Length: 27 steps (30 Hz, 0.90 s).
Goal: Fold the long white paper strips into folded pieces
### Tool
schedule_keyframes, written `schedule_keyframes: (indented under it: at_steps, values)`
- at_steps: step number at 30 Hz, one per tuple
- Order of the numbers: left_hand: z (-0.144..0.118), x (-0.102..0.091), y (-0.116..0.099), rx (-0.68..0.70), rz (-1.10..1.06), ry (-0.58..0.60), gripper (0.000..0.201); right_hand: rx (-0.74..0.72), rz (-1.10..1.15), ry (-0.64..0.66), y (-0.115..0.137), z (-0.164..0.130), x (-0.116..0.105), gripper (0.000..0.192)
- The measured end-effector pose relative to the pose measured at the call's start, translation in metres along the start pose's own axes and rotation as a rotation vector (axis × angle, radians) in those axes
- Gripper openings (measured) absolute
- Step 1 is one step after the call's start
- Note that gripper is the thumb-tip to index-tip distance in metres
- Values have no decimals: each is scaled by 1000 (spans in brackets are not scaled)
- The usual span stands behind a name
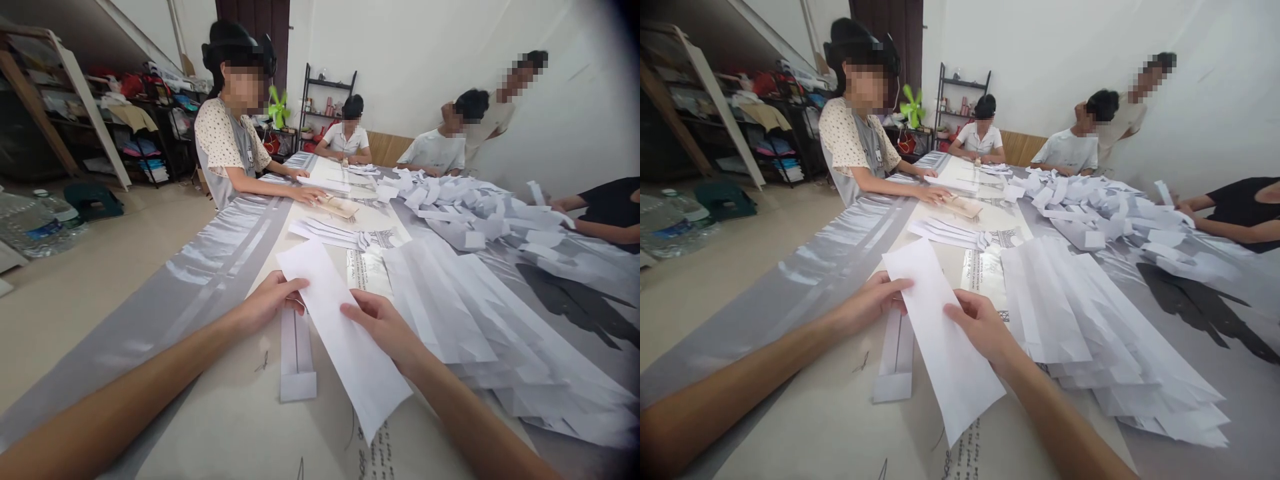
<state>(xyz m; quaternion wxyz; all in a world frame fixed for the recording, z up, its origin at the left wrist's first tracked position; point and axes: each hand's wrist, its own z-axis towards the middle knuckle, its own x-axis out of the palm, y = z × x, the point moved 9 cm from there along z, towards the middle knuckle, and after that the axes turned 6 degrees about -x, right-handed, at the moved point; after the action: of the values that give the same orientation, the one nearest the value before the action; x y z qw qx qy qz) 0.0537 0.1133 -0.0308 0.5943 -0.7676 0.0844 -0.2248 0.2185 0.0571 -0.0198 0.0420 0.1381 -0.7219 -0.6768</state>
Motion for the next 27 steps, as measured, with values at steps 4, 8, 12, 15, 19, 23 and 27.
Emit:
schedule_keyframes:
  at_steps: [4,8,12,15,19,23,27]
  values:
    - [1,-2,2,-8,19,-33,28,-47,23,5,9,0,-3,44]
    - [0,-2,0,3,5,-51,28,-83,92,60,16,-1,2,47]
    - [-4,-4,-7,37,19,-81,30,-97,-13,100,16,-3,6,58]
    - [-6,-11,-13,88,28,-148,33,-131,-112,78,16,-2,1,70]
    - [-5,-16,-13,83,39,-177,30,-185,-189,39,18,0,-7,51]
    - [-5,-14,-10,62,46,-155,31,-256,-246,62,22,-2,-5,53]
    - [-7,-9,-12,69,66,-106,37,-204,-273,-43,23,-4,-16,45]
